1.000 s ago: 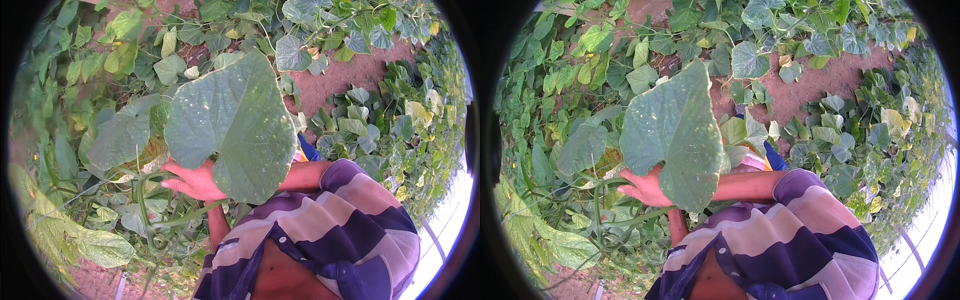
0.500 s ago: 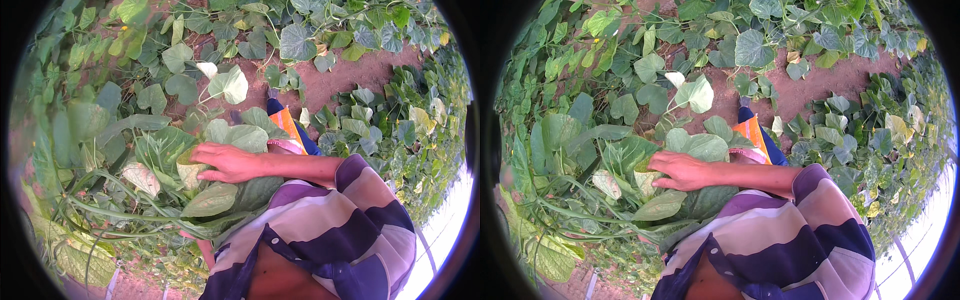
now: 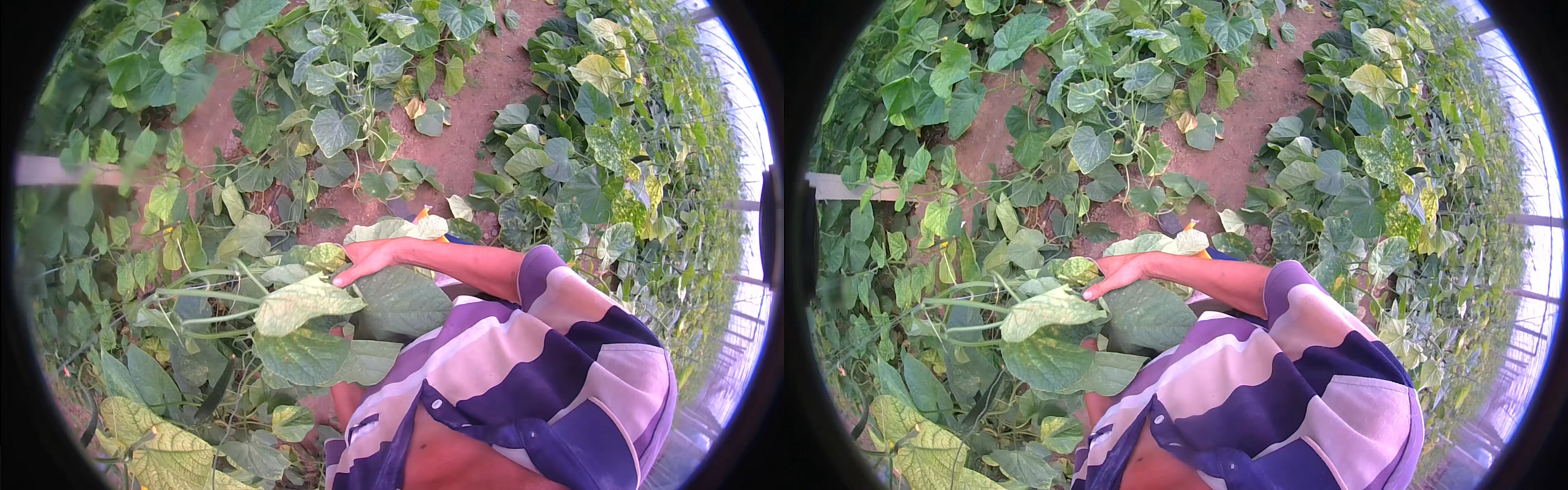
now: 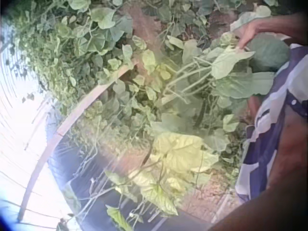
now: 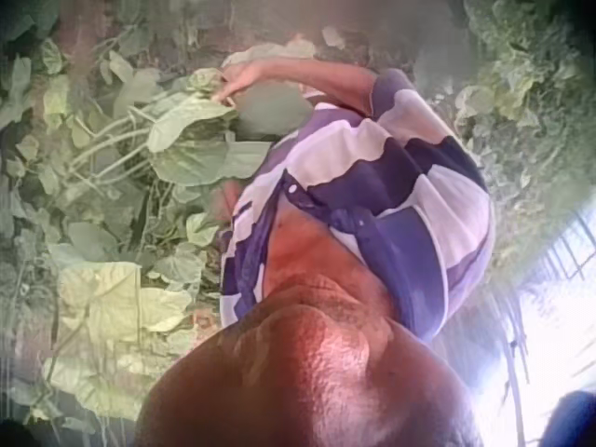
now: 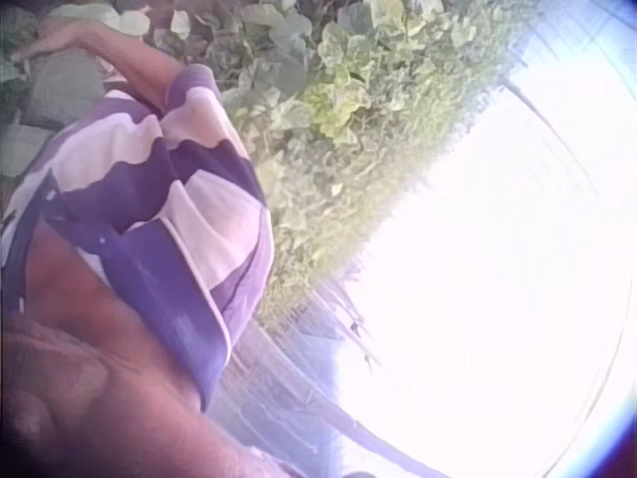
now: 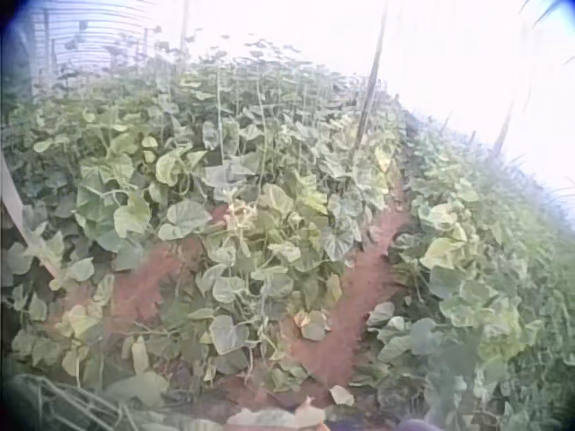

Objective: The person tends to cucumber vines in a greenhouse, guiding tendrils and leaves onto support strings and removing yellowed leaves. The person also picks a cucumber and places it into a bag attached to their waist.

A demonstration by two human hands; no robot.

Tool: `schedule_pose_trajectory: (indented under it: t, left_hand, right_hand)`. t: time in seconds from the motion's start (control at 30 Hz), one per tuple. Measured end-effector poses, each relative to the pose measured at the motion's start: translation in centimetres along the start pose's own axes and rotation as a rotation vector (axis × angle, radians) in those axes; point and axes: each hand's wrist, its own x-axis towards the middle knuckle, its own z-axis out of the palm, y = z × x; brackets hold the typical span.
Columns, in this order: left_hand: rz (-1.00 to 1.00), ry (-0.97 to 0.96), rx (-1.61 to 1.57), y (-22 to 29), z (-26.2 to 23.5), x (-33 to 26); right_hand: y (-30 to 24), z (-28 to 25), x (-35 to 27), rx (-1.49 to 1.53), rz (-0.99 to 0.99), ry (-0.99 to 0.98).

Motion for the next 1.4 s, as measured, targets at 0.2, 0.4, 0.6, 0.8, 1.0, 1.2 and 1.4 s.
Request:
schedule_pose_trajectory:
  t: [0.2, 0.4, 0.6, 0.8, 1.0, 1.2, 1.4]
  left_hand:
    - [0.139, -0.217, 0.353, 0.2, 8.9, 8.5]
    - [-0.034, -0.382, 0.977, -7.3, 13.4, 6.3]
    - [-0.154, -0.443, 0.973, -6.2, 17.0, 7.8]
    - [0.049, -0.601, 0.943, -5.9, 20.4, 10.4]
    - [0.080, -0.824, 1.000, -3.9, 22.7, 9.9]
    - [0.382, -0.885, 0.824, 6.2, 22.9, 8.3]
    - [0.616, -0.647, 1.023, 8.5, 19.6, 12.7]
  right_hand:
    - [10.0, -6.1, -8.4, 0.708, -0.080, 0.546]
    - [16.4, -6.0, -11.3, 1.011, -0.202, 0.658]
    - [19.3, -7.5, -14.7, 1.108, -0.298, 0.812]
    - [21.2, -5.7, -17.6, 1.184, -0.402, 0.953]
    - [23.2, -3.5, -18.1, 1.237, -0.504, 1.039]
    - [24.5, -4.8, -21.3, 1.172, -0.724, 1.183]
    - [24.1, -5.7, -24.4, 1.016, -0.990, 1.308]
